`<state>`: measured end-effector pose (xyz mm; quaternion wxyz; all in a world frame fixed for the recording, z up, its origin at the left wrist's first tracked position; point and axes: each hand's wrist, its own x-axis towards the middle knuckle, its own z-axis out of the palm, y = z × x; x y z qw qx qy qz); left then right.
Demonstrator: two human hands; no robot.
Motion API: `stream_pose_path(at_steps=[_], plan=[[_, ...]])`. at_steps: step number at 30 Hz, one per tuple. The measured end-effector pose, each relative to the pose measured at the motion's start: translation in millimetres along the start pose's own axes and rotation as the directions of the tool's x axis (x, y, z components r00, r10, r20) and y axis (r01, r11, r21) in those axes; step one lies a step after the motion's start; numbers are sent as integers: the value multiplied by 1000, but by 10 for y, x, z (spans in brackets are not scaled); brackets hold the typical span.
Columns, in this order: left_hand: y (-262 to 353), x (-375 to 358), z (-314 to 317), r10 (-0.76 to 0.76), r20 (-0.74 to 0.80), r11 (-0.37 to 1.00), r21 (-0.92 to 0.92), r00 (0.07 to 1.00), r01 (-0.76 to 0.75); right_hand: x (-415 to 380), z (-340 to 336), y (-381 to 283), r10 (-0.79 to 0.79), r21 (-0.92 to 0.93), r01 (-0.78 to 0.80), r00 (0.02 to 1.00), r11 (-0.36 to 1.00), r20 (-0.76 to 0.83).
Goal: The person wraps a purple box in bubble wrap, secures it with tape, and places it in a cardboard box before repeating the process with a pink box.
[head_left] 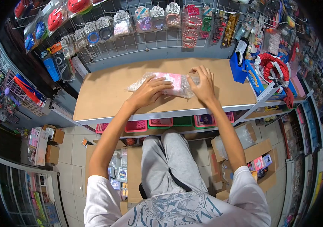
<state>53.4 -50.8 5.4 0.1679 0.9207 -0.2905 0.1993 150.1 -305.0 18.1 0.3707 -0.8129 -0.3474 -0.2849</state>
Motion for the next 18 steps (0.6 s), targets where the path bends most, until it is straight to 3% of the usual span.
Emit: stream_pose_path(at_steps=[5, 8, 11, 14, 17, 18], plan=[[138, -52, -110, 1, 14, 1000, -22, 1000, -1, 371, -87, 278, -102, 166, 35, 903, 985, 417], [126, -50, -98, 31, 3, 1000, -1, 1000, -31, 400, 128, 399, -289, 423, 55, 809, 904, 513], [91, -76, -101, -29, 35, 993, 119, 999, 25, 343, 192, 373, -354, 285, 218, 694, 933, 627], [111, -104, -124, -13, -10, 990, 141, 1000, 14, 259, 73, 273, -349, 381, 128, 724, 916, 594], [141, -167, -171, -21, -3, 986, 163, 1000, 22, 145, -165, 54, -188, 311, -60, 684, 949, 705], [135, -179, -173, -3, -5, 991, 131, 1000, 3, 76, -185, 24, -206, 310, -16, 716, 950, 667]])
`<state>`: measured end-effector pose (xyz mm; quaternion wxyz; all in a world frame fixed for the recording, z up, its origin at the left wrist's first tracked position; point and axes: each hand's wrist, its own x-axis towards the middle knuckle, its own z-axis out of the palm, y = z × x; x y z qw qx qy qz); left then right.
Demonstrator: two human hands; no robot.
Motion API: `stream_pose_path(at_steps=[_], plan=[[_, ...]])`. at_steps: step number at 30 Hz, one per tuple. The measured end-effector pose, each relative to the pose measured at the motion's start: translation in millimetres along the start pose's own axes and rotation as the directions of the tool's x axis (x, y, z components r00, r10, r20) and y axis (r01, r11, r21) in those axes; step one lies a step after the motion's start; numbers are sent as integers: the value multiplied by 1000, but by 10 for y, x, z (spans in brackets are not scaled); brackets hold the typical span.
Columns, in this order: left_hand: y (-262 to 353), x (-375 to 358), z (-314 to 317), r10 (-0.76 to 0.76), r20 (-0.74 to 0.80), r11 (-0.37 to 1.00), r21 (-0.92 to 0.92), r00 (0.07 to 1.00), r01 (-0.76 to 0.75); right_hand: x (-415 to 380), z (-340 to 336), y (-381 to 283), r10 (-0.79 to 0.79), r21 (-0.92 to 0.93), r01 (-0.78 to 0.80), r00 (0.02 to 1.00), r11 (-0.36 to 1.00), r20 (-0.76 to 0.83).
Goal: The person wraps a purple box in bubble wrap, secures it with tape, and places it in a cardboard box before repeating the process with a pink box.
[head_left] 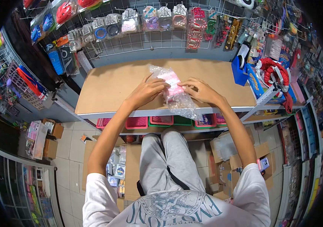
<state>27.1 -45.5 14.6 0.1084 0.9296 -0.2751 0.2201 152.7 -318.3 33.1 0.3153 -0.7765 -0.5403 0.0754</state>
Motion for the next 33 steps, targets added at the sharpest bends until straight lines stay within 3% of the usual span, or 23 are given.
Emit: stream_pose_path(at_steps=[6, 9, 13, 19, 23, 26, 33], plan=[[38, -100, 39, 41, -44, 997, -59, 998, -44, -320, -8, -168, -192, -182, 155, 958, 971, -210], [92, -124, -66, 49, 3, 996, -78, 999, -49, -551, -125, -66, -256, -285, 213, 959, 934, -123], [124, -44, -138, 75, 88, 997, 3, 993, -76, -666, -171, 55, -320, -375, 337, 941, 863, 108], [121, -13, 0, 70, 85, 997, 6, 994, -70, -612, -83, -83, -382, -412, 445, 895, 795, 230], [207, 13, 82, 48, 20, 991, -128, 999, -46, -575, 2, -46, -372, -511, 425, 905, 747, 208], [249, 53, 136, 2, 67, 979, -203, 998, 11, -515, 52, 19, -365, -572, 396, 914, 719, 175], [255, 44, 197, 33, 35, 994, -109, 999, -29, -393, 193, 110, -476, -550, 459, 871, 698, 124]])
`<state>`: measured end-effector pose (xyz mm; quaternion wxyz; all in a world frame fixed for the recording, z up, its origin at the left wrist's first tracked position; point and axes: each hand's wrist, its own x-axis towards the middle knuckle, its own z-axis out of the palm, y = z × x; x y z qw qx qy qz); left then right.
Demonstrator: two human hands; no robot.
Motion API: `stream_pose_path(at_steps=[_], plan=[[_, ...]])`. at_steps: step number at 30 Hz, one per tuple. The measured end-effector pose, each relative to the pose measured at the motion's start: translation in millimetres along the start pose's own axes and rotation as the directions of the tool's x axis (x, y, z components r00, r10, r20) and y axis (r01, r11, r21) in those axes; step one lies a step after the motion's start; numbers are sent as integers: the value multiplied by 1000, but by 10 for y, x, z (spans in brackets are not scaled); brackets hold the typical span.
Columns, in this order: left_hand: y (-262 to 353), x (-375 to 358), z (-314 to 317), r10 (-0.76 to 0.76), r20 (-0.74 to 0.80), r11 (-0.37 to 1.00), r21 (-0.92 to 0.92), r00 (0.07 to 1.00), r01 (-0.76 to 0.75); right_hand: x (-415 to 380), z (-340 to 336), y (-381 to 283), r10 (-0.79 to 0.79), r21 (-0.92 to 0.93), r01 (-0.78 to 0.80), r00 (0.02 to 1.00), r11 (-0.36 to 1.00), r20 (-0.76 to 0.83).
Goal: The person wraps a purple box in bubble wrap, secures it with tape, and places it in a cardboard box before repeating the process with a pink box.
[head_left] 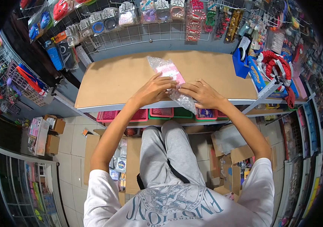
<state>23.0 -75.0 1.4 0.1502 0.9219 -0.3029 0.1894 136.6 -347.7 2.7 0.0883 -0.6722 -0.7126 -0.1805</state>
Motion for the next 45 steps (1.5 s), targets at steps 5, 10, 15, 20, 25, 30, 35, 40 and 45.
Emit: stream_pose_path(at_steps=[5, 10, 15, 20, 25, 30, 35, 40, 45], plan=[[-13, -23, 10, 36, -2, 997, 62, 999, -36, 14, -14, -27, 0, -16, 1, 1000, 1000, 13], [65, 9, 15, 56, -54, 993, 110, 997, -50, 32, 25, 16, -46, -19, 45, 997, 999, -56], [100, 16, 104, 13, -147, 999, 47, 989, -6, 75, -3, 43, -118, -106, 110, 990, 988, -73], [94, -9, 131, -54, -189, 997, -72, 980, 41, 156, -27, 82, -97, -59, 91, 988, 994, -118], [103, -33, 117, -107, -191, 990, -114, 976, 86, 232, -67, 91, 5, 59, 3, 991, 998, -134], [127, -73, 35, -62, -213, 986, -166, 975, 27, 317, -19, 160, 27, 127, 0, 978, 992, -208], [264, -73, 33, -36, -339, 998, -66, 940, 14, 376, 26, 230, 171, 337, -96, 965, 937, -200], [149, -72, 303, -94, -425, 992, -112, 900, 51, 424, 102, 295, 292, 532, -143, 933, 835, -208], [236, -50, 303, -229, -433, 963, -229, 872, 139, 368, 64, 188, 479, 631, -241, 845, 737, -237]])
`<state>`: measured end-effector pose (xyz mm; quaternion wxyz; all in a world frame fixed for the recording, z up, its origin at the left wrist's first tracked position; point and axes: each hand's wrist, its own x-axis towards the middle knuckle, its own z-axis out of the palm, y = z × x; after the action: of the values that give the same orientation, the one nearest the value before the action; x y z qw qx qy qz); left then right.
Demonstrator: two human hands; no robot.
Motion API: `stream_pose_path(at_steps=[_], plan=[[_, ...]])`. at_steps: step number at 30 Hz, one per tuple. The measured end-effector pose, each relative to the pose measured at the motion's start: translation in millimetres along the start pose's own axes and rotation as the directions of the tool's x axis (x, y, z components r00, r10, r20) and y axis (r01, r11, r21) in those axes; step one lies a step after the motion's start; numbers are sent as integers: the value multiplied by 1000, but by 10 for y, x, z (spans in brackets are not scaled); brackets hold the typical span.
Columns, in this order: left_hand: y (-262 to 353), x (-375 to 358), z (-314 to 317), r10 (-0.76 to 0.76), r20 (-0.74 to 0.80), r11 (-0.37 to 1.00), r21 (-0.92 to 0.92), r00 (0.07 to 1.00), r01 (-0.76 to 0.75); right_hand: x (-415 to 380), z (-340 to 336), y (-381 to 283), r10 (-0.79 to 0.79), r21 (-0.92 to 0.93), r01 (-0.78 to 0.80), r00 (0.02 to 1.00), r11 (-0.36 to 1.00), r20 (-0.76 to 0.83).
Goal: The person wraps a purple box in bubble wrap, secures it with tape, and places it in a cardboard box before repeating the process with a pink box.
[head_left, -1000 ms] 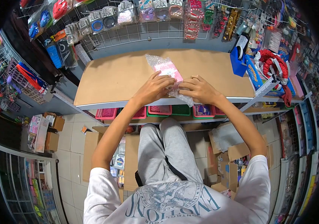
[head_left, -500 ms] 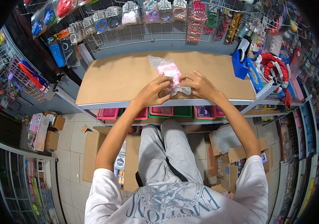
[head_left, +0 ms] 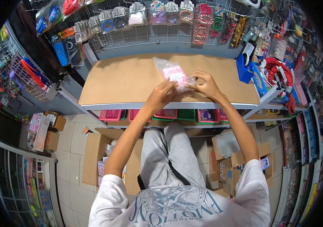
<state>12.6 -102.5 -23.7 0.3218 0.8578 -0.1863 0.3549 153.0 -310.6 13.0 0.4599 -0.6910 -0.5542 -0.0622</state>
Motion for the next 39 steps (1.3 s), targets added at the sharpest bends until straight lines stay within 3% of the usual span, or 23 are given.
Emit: stream_pose_path(at_steps=[2, 7, 10, 13, 19, 22, 25, 28, 31, 38, 39], plan=[[35, -9, 24, -86, -15, 995, -49, 996, 85, -56, -42, 32, 56, 30, -55, 998, 998, -41], [81, -11, 101, -133, -114, 986, -113, 985, 120, -84, -33, 96, 182, 67, -179, 983, 981, -32], [80, 8, 131, -94, -167, 991, -112, 982, 76, -9, 73, 32, 294, 281, -272, 955, 920, -39], [92, 14, 145, -104, -178, 988, -130, 979, 82, 36, 175, 216, 483, 478, -452, 873, 753, 66], [115, 1, 150, -181, -152, 980, -115, 972, 165, 70, 316, 242, 482, 592, -396, 876, 701, 15], [157, 17, 176, -215, -190, 970, -152, 958, 188, 67, 355, 248, 459, 519, -355, 885, 777, -82], [159, 33, 181, -191, -214, 977, -133, 958, 165, 53, 359, 213, 484, 480, -391, 871, 785, -82], [154, 55, 193, -174, -231, 983, -99, 957, 155, 71, 405, 192, 570, 560, -461, 821, 689, -25], [161, 48, 206, -203, -216, 977, -101, 955, 185, 79, 430, 147, 612, 571, -474, 788, 670, -64], [125, 86, 165, -71, -253, 997, -5, 965, 73, 214, 456, 443, 549, 407, -467, 829, 785, -108], [127, 87, 144, -97, -196, 995, -29, 976, 93, 236, 444, 436, 564, 368, -493, 818, 788, -112]])
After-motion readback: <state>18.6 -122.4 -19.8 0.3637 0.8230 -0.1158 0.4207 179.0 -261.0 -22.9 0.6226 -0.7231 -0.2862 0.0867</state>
